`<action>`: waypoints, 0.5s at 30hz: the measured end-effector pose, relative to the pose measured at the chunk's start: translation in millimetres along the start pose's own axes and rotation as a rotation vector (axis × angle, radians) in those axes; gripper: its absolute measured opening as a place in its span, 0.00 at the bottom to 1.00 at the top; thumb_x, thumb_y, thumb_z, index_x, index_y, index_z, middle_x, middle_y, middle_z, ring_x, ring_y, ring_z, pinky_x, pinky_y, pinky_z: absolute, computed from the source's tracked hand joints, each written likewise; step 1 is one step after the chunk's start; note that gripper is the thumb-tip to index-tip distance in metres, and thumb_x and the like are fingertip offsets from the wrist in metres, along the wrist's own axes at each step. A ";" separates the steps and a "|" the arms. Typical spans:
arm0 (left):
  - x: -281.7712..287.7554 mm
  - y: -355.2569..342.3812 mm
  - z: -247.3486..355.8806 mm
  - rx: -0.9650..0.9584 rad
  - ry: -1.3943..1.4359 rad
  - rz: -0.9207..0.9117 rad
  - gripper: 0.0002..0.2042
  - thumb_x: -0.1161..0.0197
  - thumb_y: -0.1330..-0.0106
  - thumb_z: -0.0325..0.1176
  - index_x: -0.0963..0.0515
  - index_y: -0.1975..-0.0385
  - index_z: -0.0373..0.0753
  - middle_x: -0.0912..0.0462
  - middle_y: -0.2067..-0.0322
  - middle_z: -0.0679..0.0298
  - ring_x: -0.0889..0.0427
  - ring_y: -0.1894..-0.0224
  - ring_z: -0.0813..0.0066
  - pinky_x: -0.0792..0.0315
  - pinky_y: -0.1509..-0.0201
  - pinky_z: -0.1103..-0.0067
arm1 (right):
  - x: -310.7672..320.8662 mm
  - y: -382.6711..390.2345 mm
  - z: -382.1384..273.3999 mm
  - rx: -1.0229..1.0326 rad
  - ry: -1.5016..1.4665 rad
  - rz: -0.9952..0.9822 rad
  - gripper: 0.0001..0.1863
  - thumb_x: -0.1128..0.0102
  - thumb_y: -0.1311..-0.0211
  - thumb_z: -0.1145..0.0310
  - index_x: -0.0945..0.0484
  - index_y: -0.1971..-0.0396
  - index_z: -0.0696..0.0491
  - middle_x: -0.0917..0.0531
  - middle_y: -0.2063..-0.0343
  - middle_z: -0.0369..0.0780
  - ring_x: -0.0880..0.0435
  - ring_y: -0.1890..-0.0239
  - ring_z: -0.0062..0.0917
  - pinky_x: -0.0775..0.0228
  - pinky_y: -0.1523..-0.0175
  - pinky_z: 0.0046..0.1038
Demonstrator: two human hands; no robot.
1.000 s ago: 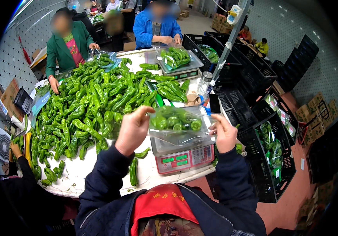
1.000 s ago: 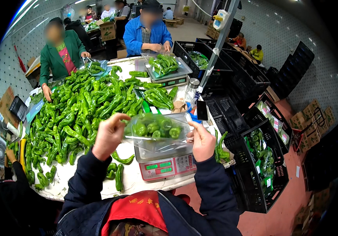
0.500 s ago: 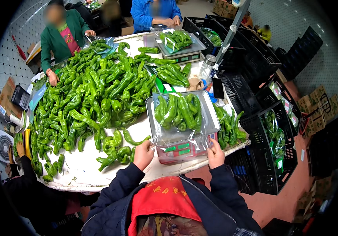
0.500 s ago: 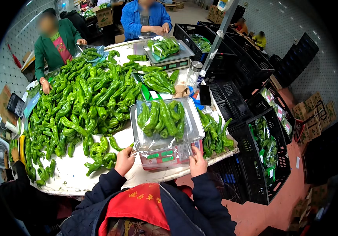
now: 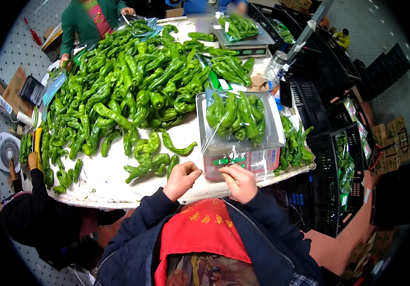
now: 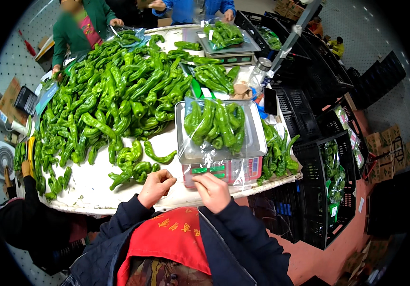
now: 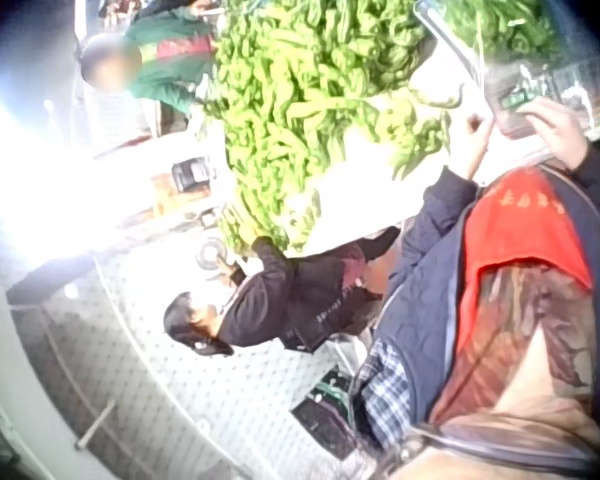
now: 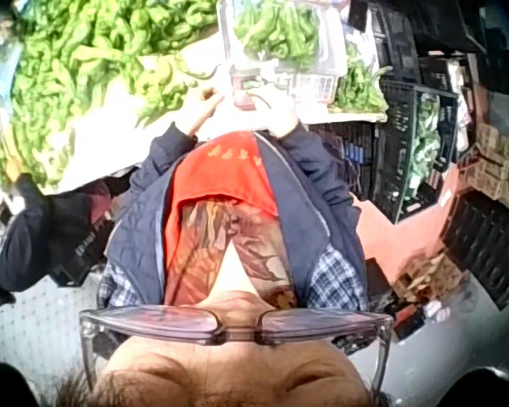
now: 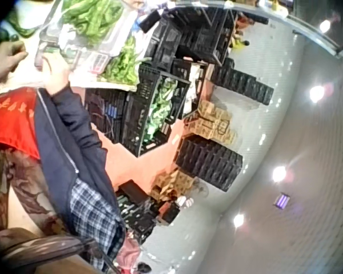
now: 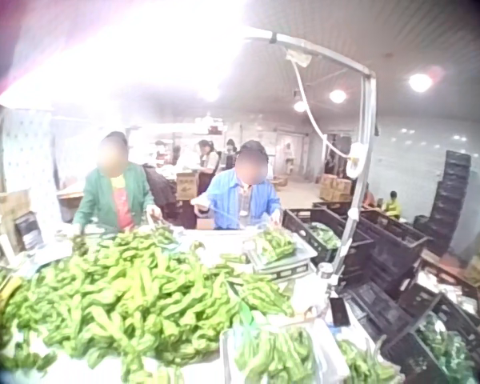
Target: The person selects green peppers from a large pile, places them into plastic bags, weighs the bags on a digital scale, and then places the sealed bags into black crates. The process is repeated multiple times.
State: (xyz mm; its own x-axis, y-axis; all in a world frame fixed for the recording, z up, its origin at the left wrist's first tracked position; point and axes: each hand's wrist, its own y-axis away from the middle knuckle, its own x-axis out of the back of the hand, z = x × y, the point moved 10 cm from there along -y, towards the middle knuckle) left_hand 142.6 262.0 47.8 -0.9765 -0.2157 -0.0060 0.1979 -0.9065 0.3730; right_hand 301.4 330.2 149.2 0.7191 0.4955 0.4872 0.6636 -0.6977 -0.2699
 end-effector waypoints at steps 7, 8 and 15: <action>2.8 10.7 -15.4 0.027 0.029 -0.031 0.07 0.42 0.34 0.31 0.24 0.70 0.33 0.25 0.79 0.70 0.29 0.80 0.85 0.33 0.77 0.83 | -56.4 -22.1 13.6 -0.027 -0.052 -0.134 0.06 0.39 0.43 0.78 0.21 0.65 0.60 0.20 0.69 0.45 0.18 0.66 0.37 0.26 0.61 0.31; 2.2 12.4 -14.6 0.023 0.031 -0.032 0.07 0.42 0.34 0.31 0.24 0.70 0.33 0.25 0.79 0.70 0.29 0.80 0.85 0.33 0.77 0.83 | -60.4 -23.0 15.8 -0.058 -0.070 -0.153 0.06 0.38 0.43 0.77 0.22 0.65 0.60 0.21 0.69 0.44 0.18 0.66 0.37 0.27 0.61 0.31; 2.1 12.0 -13.1 -0.036 -0.023 -0.052 0.07 0.44 0.34 0.30 0.23 0.69 0.33 0.25 0.80 0.69 0.28 0.79 0.84 0.33 0.75 0.83 | -79.0 -26.8 23.5 -0.122 -0.105 -0.201 0.08 0.36 0.46 0.76 0.27 0.70 0.60 0.25 0.71 0.44 0.22 0.69 0.38 0.31 0.64 0.33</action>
State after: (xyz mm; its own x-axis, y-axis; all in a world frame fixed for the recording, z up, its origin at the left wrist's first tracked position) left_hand 144.1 245.9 40.2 -0.9872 -0.1597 -0.0034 0.1490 -0.9288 0.3393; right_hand 231.6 322.0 98.5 0.5969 0.6771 0.4304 0.7701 -0.6340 -0.0707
